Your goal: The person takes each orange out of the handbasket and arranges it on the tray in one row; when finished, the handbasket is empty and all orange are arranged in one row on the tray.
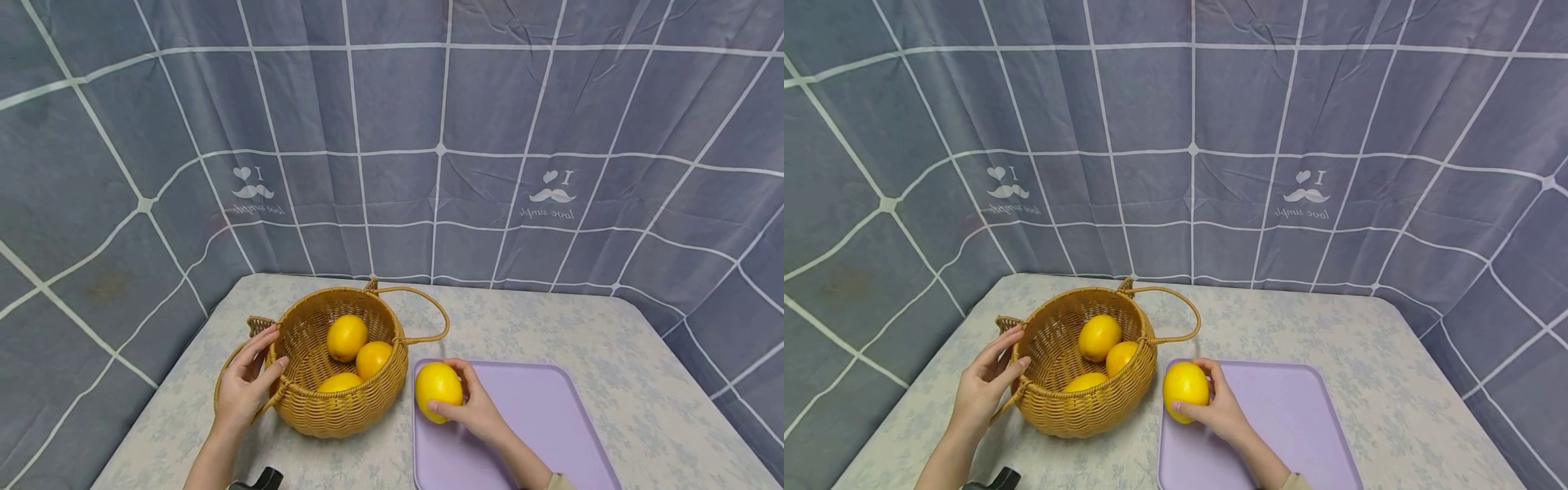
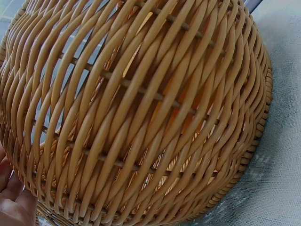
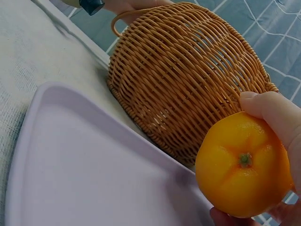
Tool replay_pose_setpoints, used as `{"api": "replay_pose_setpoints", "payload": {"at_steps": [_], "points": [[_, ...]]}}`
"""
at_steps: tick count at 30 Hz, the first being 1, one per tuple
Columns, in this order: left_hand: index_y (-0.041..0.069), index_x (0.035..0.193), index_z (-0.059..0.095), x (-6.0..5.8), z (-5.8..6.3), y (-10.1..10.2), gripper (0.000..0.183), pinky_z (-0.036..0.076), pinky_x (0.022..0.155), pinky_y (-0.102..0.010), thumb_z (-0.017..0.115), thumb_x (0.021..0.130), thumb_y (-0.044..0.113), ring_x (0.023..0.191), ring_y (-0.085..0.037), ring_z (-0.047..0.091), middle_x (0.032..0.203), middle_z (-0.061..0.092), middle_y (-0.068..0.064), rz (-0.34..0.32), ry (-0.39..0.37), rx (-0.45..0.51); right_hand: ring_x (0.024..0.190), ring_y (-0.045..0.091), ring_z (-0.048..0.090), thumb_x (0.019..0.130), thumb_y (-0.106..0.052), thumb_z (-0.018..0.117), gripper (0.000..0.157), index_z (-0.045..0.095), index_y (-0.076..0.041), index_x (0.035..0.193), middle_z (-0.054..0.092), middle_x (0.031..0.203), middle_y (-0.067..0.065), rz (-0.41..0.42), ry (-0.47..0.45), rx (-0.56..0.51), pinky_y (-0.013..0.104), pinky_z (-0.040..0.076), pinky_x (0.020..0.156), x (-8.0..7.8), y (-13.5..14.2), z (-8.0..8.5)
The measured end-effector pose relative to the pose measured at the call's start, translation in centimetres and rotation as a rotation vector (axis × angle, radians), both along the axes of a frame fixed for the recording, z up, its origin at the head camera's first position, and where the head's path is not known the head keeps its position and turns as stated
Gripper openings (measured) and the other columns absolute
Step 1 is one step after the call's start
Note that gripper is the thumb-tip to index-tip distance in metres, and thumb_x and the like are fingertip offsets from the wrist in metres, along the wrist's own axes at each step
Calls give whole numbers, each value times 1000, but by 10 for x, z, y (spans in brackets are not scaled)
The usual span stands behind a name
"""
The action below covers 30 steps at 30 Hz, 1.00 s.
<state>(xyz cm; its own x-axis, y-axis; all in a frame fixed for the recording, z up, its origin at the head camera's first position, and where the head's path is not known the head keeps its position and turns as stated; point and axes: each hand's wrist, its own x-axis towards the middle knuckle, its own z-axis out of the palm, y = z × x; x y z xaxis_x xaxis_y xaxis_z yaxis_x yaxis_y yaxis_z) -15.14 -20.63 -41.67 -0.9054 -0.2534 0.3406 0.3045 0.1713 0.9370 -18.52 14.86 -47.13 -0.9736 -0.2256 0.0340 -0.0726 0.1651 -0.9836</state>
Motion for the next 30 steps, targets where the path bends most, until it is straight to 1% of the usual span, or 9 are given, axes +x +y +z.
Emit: {"api": "replay_pose_setpoints", "payload": {"at_steps": [6, 13, 20, 27, 30], "points": [[-10, 127, 51, 0, 1, 1, 44, 32, 106, -12, 65, 86, -2, 125, -1, 41, 139, 44, -11, 2, 4, -2, 96, 27, 55, 70, -11, 81, 73, 42, -9, 132, 42, 128, 16, 24, 10, 14, 33, 53, 78, 0, 0, -3], [-10, 127, 52, 0, 1, 1, 44, 32, 106, -12, 65, 86, -3, 125, -1, 41, 138, 45, -9, 2, 10, -1, 95, 25, 54, 69, -12, 82, 72, 44, -10, 130, 42, 127, 16, 37, 28, 54, 32, 51, 77, 2, -1, -4], [-10, 127, 52, 0, 2, 2, 44, 31, 106, -12, 66, 86, -1, 125, -2, 41, 138, 45, -9, 11, -10, 10, 92, 22, 54, 69, -14, 83, 72, 44, -12, 130, 44, 125, 12, 35, 37, 97, 31, 51, 75, 4, -3, -6], [-8, 128, 52, 0, 3, 2, 45, 31, 106, -12, 65, 86, 0, 125, -2, 41, 139, 44, -9, 12, -21, 5, 88, 22, 53, 70, -24, 83, 71, 41, -13, 126, 44, 120, 13, 49, 57, 195, 30, 52, 70, 7, -4, -6], [-8, 128, 52, 1, 4, 2, 45, 31, 106, -12, 66, 87, 1, 125, -2, 40, 139, 44, -7, 15, -28, 1, 89, 22, 53, 70, -26, 83, 74, 38, -11, 127, 42, 120, 13, 67, 68, 208, 30, 52, 70, 6, -4, -7]]}}
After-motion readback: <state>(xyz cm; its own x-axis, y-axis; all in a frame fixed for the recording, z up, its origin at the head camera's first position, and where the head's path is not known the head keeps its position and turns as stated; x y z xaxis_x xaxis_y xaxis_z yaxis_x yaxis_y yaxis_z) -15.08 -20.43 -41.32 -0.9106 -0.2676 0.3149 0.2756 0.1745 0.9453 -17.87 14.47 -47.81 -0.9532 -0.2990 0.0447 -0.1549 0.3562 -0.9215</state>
